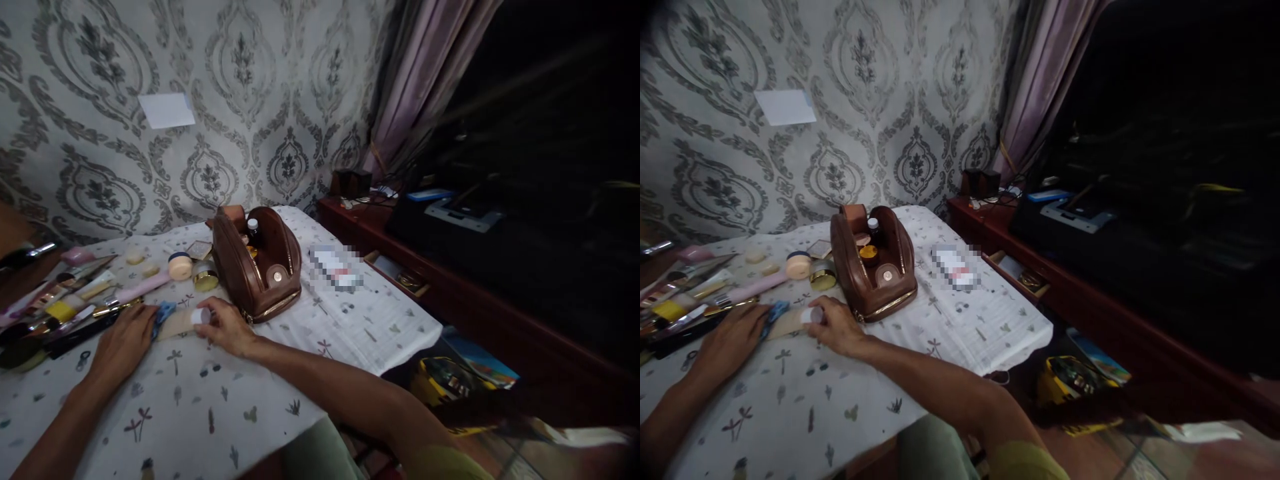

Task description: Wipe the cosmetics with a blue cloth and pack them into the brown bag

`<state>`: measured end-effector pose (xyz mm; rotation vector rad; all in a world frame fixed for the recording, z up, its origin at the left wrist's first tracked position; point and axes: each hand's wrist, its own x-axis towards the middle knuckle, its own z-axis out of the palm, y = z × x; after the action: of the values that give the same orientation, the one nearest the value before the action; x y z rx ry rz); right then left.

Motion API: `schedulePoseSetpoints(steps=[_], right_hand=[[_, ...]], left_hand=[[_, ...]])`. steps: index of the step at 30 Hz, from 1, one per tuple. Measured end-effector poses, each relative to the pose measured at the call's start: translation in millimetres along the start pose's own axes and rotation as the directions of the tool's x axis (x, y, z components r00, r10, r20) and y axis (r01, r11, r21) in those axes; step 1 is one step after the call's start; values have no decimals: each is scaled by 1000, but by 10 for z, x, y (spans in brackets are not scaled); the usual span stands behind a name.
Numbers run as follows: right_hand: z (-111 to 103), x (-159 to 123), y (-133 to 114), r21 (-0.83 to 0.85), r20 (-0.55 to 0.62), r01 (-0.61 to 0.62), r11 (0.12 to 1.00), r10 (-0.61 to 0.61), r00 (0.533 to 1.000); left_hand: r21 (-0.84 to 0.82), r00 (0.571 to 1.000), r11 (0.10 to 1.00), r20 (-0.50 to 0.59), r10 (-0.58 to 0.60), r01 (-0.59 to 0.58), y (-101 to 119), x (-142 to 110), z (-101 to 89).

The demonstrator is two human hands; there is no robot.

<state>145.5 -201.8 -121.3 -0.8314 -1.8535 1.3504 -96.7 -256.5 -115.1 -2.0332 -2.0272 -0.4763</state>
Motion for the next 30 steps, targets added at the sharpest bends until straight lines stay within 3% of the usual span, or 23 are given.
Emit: schedulePoseSetpoints(steps=[3, 6, 9, 12, 16, 20, 25, 30], right_hand=[[7, 15, 40, 41, -4, 75, 996, -75, 997], [19, 32, 88, 66, -10, 180, 982, -179, 984], [34, 44, 140, 55, -13, 256, 965, -255, 967], [53, 50, 177, 57, -30, 254, 966, -253, 967], [68, 54, 183, 107, -12, 214, 971, -214, 977], [64, 60, 175, 159, -1, 169, 973, -171, 985], [53, 43, 178, 138, 13, 117, 984, -119, 993], [47, 43, 189, 146, 28, 96, 985, -101, 994]], left_hand=[[-42, 990, 999, -139, 1, -7, 127, 6, -109], [-128, 966, 980, -228, 119, -151, 338, 18, -193], [-129, 932, 934, -194, 307, -334, 515, 28, -200], [-98, 928, 926, -122, 351, -364, 539, 48, -187], [-148, 959, 949, 18, 284, -279, 370, 82, -248], [-308, 975, 942, 126, 181, -135, 179, 106, -327], [-523, 968, 850, 236, 79, 58, 50, 118, -325], [-660, 965, 722, 261, -38, 207, 13, 106, -222]])
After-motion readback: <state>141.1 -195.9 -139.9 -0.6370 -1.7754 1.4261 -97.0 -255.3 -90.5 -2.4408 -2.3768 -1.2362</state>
